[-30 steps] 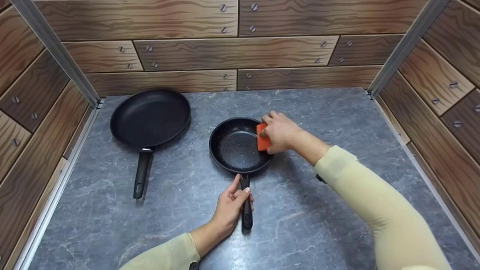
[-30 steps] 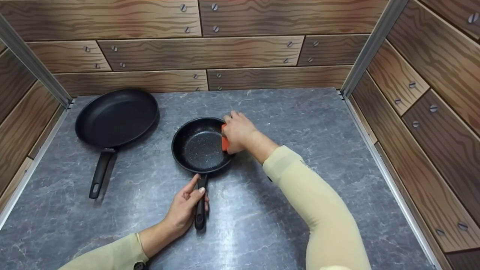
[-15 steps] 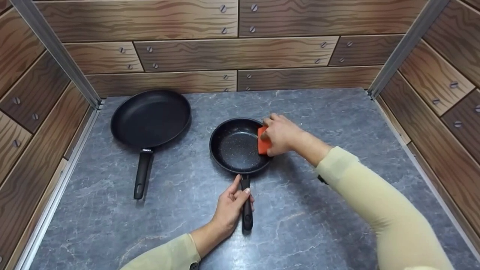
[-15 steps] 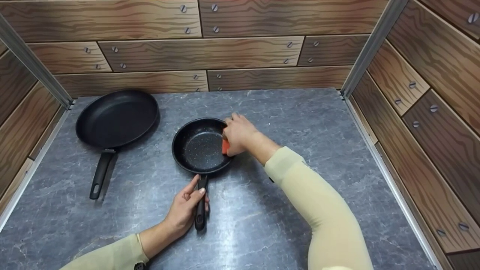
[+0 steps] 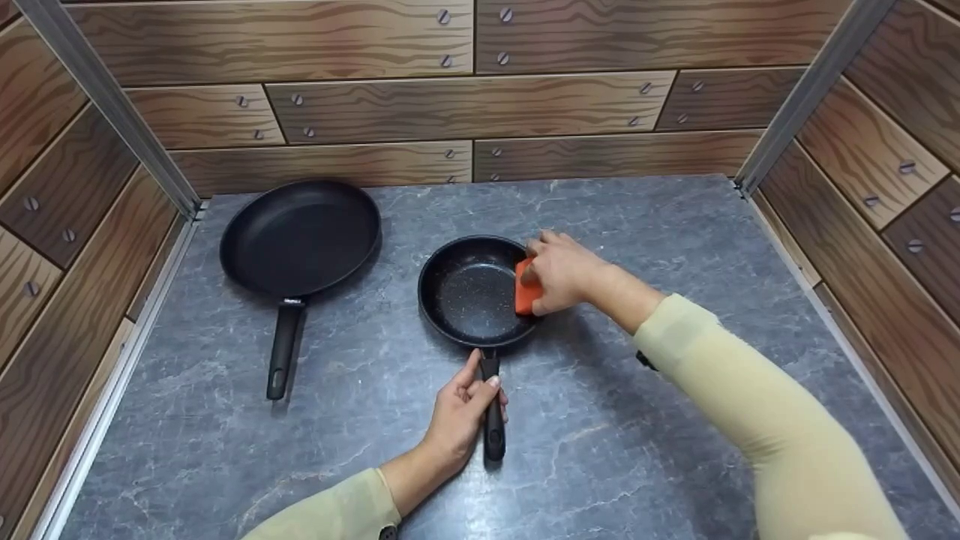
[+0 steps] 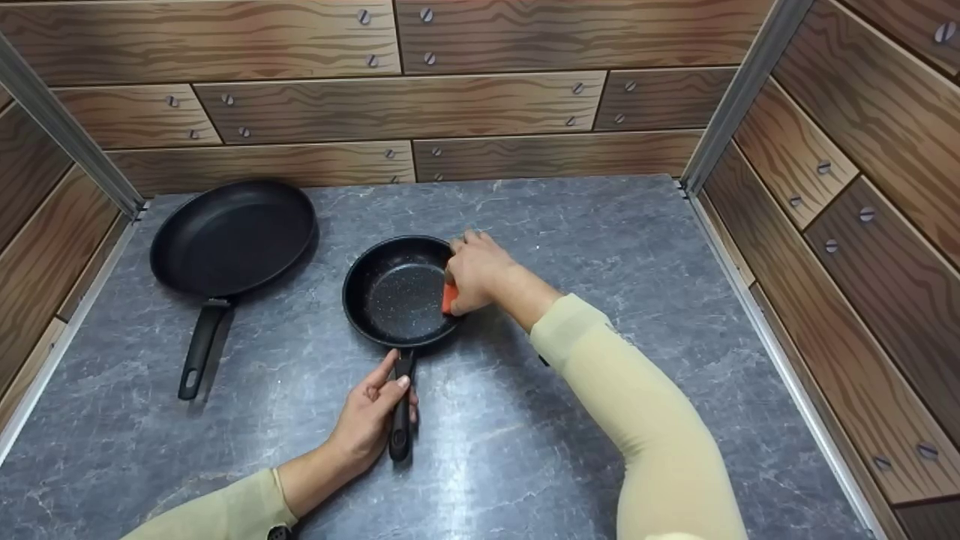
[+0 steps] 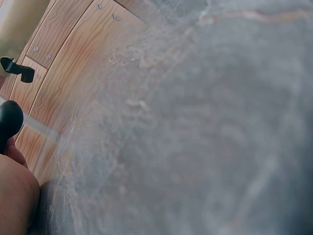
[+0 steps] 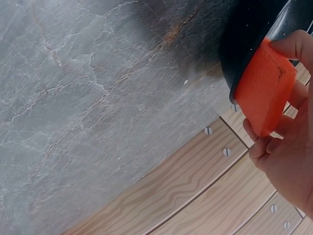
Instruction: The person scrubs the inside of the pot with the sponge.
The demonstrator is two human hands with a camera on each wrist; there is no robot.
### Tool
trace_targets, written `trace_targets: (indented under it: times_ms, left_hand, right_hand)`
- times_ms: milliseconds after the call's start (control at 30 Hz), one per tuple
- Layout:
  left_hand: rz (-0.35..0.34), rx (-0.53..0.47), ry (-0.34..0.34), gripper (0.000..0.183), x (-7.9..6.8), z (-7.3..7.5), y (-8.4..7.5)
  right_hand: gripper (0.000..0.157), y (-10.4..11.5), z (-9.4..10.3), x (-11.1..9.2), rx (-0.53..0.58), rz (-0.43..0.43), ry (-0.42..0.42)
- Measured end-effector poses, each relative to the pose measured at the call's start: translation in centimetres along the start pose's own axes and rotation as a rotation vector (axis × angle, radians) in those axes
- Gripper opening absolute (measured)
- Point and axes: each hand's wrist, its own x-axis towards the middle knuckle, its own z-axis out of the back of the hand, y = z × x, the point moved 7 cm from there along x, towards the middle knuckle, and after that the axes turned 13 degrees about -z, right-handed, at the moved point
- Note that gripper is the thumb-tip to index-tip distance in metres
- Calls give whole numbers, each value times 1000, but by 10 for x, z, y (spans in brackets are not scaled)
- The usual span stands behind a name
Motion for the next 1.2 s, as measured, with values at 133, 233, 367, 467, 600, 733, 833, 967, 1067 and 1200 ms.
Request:
trace_targets:
  times_ms: [133,233,367,467,600,733,833,967,1067,1200]
  left_hand:
    - [1,-5,-2,77,0,0,0]
    - [-2,-6,-5,77,0,1,0]
    - [-3,-7,-7,77,0,1,0]
    - [-3,-8,-7,77,-1,1,0]
    - [-4,-7,-5,76,-1,1,0]
    - [-6,3,5,77,-1,1,0]
    - [-8,10,13,77,-1,1,-1]
    - [-10,8,17,77,0,1,-1]
    - [-6,3,17,77,0,1,-1]
    - [-1,-7,15,77,0,0,-1]
  right_hand:
    - [46,1,-2,1,-2,-4,27]
    - [47,1,-3,1,0,-7,43]
    - [47,2,-3,0,21,-14,63]
    - [46,2,-4,0,41,-17,74]
    - [46,0,-5,-1,67,-17,84]
    - [45,0,-5,-3,101,-8,85]
    - [45,-1,-6,-4,135,-1,83]
    - [45,-2,-7,-5,174,-5,91]
    - [46,-2,-8,-6,189,-11,101]
    - [46,-2,-9,-7,198,-8,103]
